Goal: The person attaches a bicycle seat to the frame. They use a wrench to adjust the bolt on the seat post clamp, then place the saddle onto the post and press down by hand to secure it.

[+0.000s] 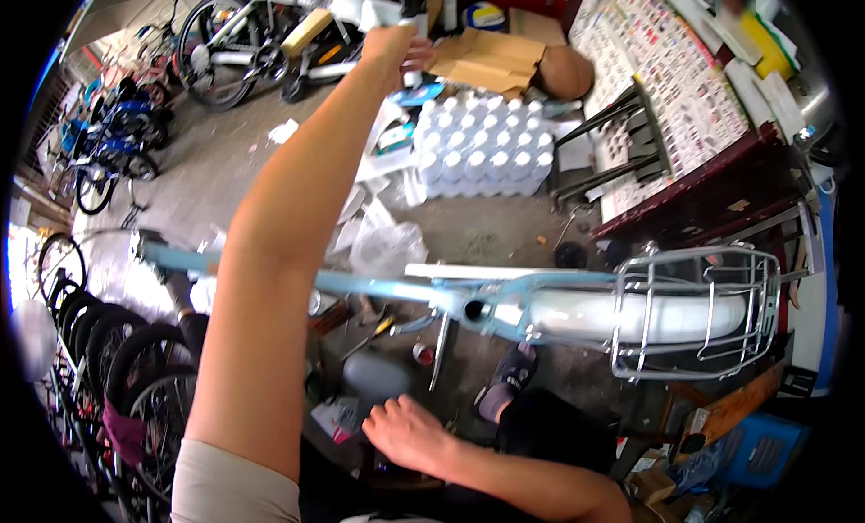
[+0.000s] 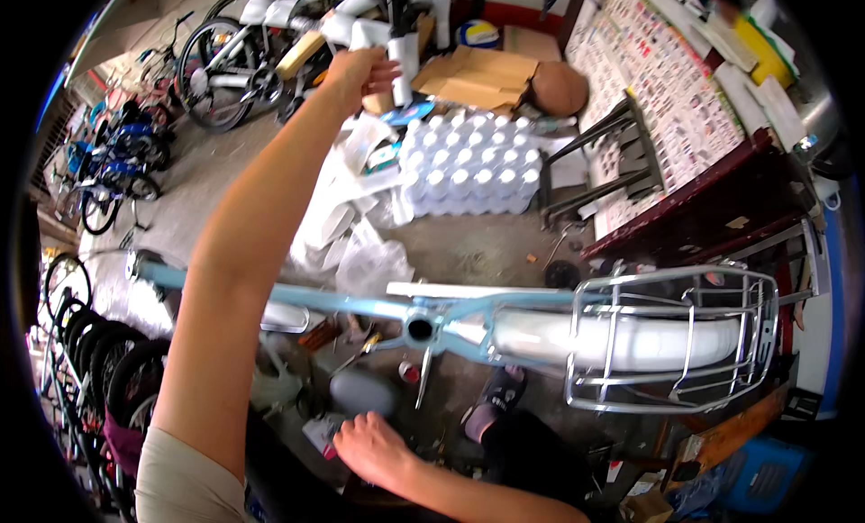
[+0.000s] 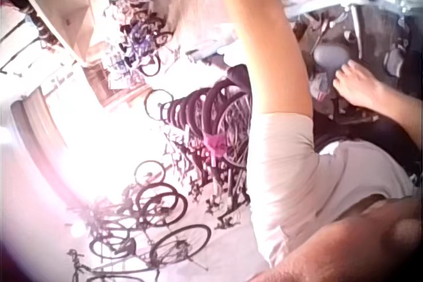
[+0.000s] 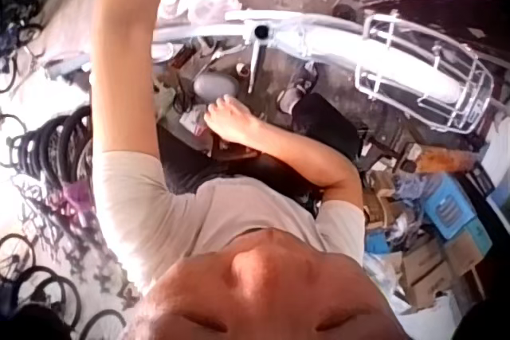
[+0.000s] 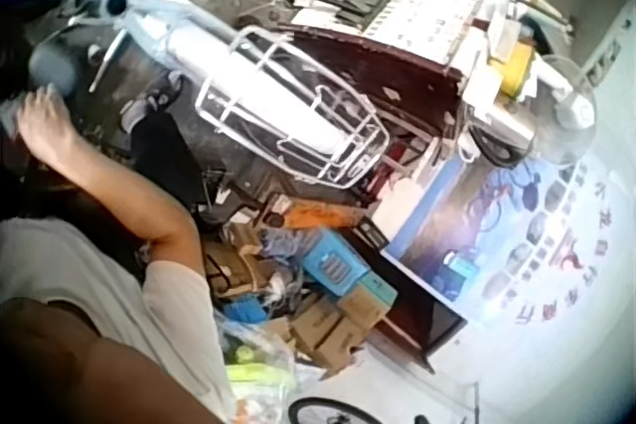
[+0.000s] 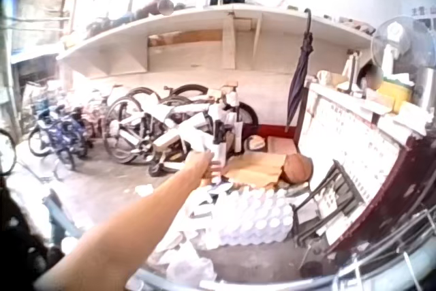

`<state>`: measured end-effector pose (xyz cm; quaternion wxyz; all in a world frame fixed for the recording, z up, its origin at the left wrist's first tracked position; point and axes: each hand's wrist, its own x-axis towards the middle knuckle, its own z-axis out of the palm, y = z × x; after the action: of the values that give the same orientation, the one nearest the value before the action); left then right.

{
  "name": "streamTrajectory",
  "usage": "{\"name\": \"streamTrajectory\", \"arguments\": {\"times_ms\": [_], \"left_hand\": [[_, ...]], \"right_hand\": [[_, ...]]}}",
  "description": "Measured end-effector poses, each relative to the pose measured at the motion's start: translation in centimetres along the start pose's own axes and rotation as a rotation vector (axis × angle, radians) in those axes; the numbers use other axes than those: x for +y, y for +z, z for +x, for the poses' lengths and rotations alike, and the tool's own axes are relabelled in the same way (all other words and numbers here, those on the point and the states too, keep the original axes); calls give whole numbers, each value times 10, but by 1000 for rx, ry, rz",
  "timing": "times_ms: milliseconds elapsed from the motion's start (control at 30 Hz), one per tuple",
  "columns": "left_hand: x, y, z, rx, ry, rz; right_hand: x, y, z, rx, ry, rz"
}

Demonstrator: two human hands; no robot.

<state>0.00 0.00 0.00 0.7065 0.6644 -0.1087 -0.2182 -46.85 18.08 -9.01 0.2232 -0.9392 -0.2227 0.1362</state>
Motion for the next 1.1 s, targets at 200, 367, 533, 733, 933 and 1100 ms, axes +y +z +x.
{"name": "streamTrajectory", "arguments": {"times_ms": [200, 367, 533, 733, 933, 1100], "left_hand": [[-4, -56, -161, -167, 318, 248], [-44, -99, -333, -153, 310, 385], [-164, -130, -434, -25, -6, 181], [-303, -137, -514, 60, -268, 403], [-355, -129, -558, -150, -236, 800], [-379, -83, -553, -560, -134, 956]], "right_hand": [[3, -15, -8, -50, -48, -118], [-17, -11, -20, -77, -139, -116], [-37, -2, -35, -187, -205, -149], [-43, 18, -55, -308, -265, -121], [-46, 21, -64, -349, -267, -191], [-59, 20, -72, -520, -273, -183]]}}
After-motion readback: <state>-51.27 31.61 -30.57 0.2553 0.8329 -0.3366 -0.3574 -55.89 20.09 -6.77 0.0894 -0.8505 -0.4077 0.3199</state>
